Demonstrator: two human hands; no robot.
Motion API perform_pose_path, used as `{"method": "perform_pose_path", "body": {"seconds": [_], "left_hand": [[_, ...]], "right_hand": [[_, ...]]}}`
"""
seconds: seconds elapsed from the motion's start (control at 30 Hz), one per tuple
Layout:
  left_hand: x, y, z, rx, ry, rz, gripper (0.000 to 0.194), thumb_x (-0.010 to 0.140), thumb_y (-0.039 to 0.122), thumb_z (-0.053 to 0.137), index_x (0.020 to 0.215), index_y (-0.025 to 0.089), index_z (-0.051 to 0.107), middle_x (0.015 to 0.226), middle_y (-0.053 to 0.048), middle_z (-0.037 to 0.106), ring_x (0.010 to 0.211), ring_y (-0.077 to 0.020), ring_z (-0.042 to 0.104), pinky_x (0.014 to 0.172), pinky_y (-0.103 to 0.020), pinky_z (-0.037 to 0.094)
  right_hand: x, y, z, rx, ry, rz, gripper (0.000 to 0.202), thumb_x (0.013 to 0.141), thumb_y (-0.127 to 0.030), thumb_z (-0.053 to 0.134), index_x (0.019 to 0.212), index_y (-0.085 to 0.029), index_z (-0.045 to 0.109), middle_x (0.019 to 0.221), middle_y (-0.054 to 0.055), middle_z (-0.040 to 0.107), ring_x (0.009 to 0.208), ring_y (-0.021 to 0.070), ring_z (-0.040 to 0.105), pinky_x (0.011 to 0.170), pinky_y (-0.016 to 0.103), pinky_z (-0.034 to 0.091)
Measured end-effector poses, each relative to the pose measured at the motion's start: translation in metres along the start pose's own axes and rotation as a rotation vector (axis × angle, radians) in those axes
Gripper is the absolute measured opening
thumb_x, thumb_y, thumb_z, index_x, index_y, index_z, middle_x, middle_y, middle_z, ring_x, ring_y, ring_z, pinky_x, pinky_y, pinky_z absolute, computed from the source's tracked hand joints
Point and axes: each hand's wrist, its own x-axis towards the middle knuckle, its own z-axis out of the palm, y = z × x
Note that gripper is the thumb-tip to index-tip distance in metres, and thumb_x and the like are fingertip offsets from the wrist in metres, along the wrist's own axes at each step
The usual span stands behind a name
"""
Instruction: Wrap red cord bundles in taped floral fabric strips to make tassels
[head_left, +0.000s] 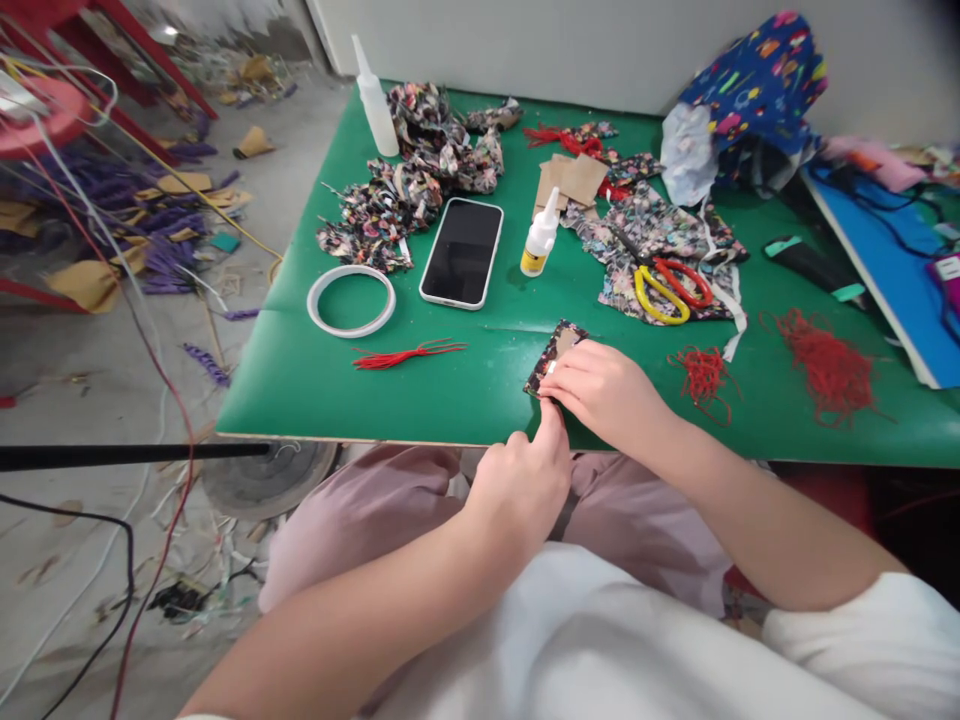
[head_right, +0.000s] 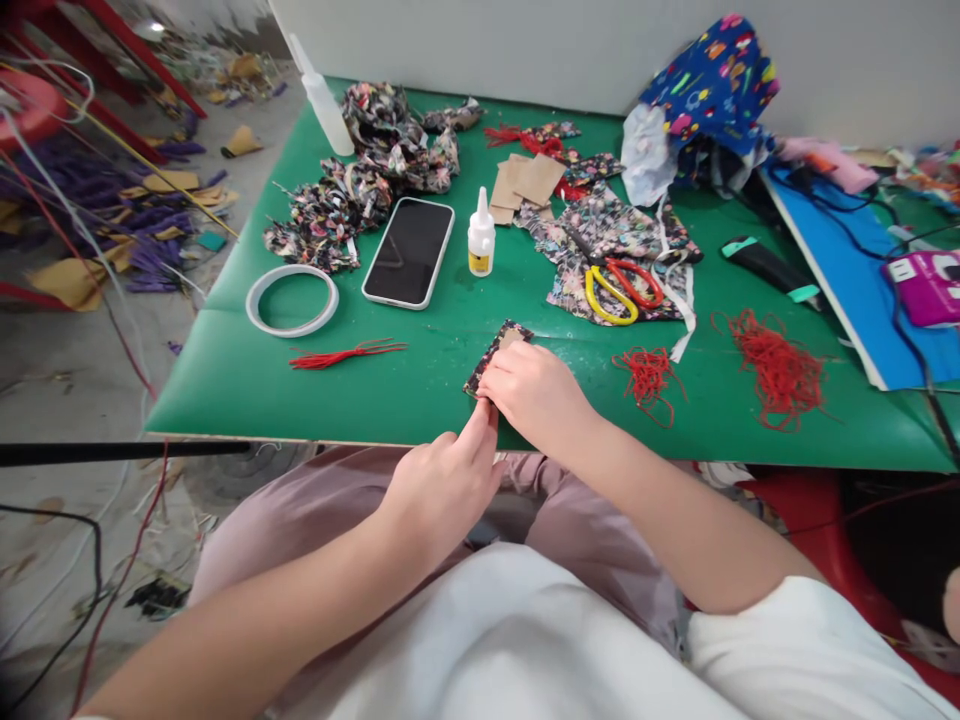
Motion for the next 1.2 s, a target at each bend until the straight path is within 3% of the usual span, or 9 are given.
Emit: {"method": "perform_pose_path", "body": {"seconds": [0.27,0.8,1.2], "left_hand": [[0.0010,-0.0002,-0.0026,0.007,-0.068,0.010,0.044,0.086,0.024,0.039,0.124,0.005,0.049,0.132,-0.017,0.046,0.052,-0.0115,0.058,0.039,-0.024,0.046],[-0.0008,0.0011,-0.0007,0.004,-0.035,0.018,0.040,0.085,0.023,0.041,0.122,0.011,0.053,0.133,-0.014,0.046,0.051,-0.0123,0.058,0.038,-0.025,0.046],[0.0010,0.0005,-0.0040,-0.007,-0.100,0.023,0.039,0.088,0.025,0.037,0.120,0.011,0.055,0.136,-0.014,0.042,0.051,-0.0121,0.059,0.038,-0.025,0.046]], "right_hand": [[0.0014,-0.0008,-0.0013,-0.014,0.008,-0.022,0.018,0.082,-0.019,0.055,0.074,-0.015,0.069,0.077,0.006,0.066,0.078,0.0170,0.054,0.073,0.029,0.043],[-0.0006,0.0006,0.0028,0.020,0.024,-0.003,0.019,0.083,-0.018,0.053,0.074,-0.014,0.068,0.077,0.006,0.066,0.078,0.0174,0.054,0.073,0.030,0.044],[-0.0008,0.0033,0.0065,0.067,0.044,-0.001,0.019,0.084,-0.020,0.052,0.073,-0.014,0.066,0.078,0.007,0.065,0.078,0.0174,0.054,0.075,0.031,0.045]]}}
